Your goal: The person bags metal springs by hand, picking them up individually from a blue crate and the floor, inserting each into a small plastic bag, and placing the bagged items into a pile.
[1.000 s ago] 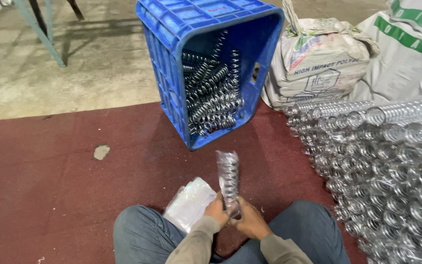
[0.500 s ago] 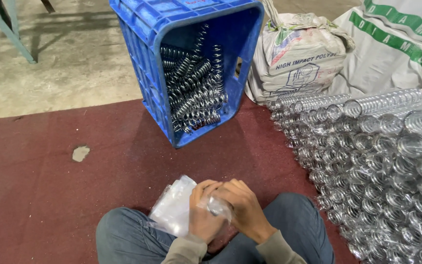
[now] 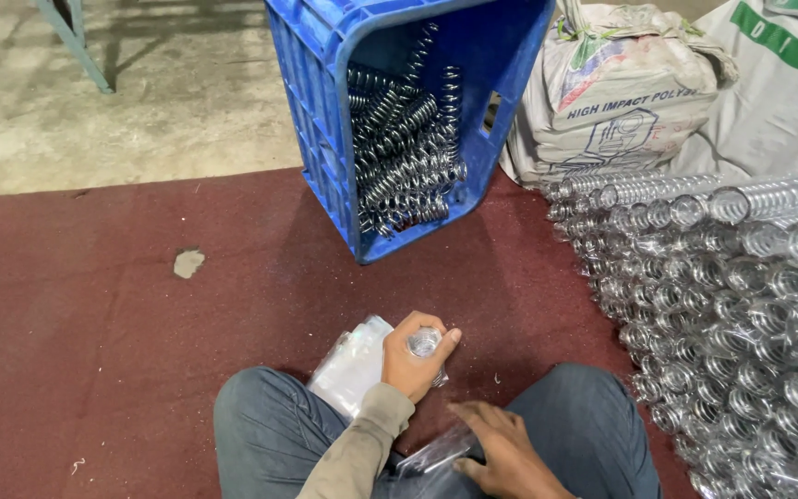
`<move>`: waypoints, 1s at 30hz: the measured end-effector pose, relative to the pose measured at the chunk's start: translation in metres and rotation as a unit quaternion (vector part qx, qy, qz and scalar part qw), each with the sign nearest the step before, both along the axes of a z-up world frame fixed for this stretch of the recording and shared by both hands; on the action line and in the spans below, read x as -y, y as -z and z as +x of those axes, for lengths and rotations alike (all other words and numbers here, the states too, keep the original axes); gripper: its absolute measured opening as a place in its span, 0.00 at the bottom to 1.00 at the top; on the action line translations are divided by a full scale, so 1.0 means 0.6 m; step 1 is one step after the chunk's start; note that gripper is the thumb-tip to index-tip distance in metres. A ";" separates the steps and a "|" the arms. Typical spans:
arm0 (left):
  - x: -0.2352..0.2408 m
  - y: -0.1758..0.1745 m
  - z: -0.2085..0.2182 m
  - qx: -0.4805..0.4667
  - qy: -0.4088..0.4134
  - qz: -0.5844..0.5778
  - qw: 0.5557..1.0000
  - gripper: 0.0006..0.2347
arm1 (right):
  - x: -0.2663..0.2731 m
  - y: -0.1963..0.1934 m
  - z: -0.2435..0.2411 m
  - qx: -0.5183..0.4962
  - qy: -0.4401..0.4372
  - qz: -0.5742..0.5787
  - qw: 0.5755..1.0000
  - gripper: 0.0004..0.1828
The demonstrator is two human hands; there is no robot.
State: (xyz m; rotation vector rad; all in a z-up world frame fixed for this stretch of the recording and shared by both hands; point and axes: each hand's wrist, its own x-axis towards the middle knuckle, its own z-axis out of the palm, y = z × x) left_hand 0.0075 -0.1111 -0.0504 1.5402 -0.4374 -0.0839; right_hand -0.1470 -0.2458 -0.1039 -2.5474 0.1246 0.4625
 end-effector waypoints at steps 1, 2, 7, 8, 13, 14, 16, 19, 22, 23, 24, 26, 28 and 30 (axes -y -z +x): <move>-0.001 -0.002 0.001 -0.003 -0.003 0.000 1.000 0.08 | -0.003 -0.040 0.002 -0.003 -0.003 0.000 1.000 0.46; -0.002 -0.003 0.003 0.019 -0.009 0.004 1.000 0.08 | -0.005 -0.079 0.005 0.062 0.010 0.056 0.996 0.48; 0.008 -0.003 0.006 0.064 -0.011 0.032 0.997 0.08 | -0.025 -0.198 0.028 0.280 0.045 0.153 0.947 0.37; 0.010 -0.004 0.005 0.066 -0.006 0.031 0.997 0.08 | -0.029 -0.208 0.038 0.299 0.068 0.133 0.942 0.35; 0.013 -0.015 -0.014 0.035 0.012 0.011 0.999 0.09 | -0.040 -0.203 0.083 0.394 0.007 0.001 0.919 0.25; 0.013 -0.016 -0.019 0.026 0.015 0.008 1.000 0.04 | -0.044 -0.199 0.090 0.384 0.005 -0.015 0.923 0.18; 0.014 -0.018 -0.025 0.019 0.018 0.003 1.000 0.06 | -0.047 -0.195 0.098 0.376 0.002 -0.031 0.926 0.17; 0.019 -0.013 -0.033 0.000 0.021 0.017 1.000 0.07 | -0.045 -0.193 0.099 0.406 0.019 -0.039 0.913 0.06; 0.029 0.007 -0.040 0.048 0.006 0.048 0.998 0.07 | -0.038 -0.197 0.103 0.392 0.065 -0.019 0.917 0.05; 0.031 0.015 -0.043 0.096 -0.008 0.079 0.992 0.04 | -0.034 -0.197 0.107 0.362 0.102 -0.006 0.927 0.07; 0.033 0.024 -0.046 0.143 -0.022 0.110 0.983 0.02 | -0.030 -0.197 0.111 0.330 0.138 0.007 0.934 0.12; 0.034 0.020 -0.056 0.167 -0.028 0.092 0.981 0.04 | -0.025 -0.204 0.121 0.290 0.158 0.007 0.944 0.13; 0.036 0.021 -0.062 0.191 -0.034 0.073 0.978 0.08 | -0.021 -0.214 0.131 0.250 0.177 0.008 0.952 0.16; 0.038 0.030 -0.065 0.182 -0.051 0.056 0.980 0.10 | -0.020 -0.226 0.139 0.092 0.208 0.032 0.973 0.21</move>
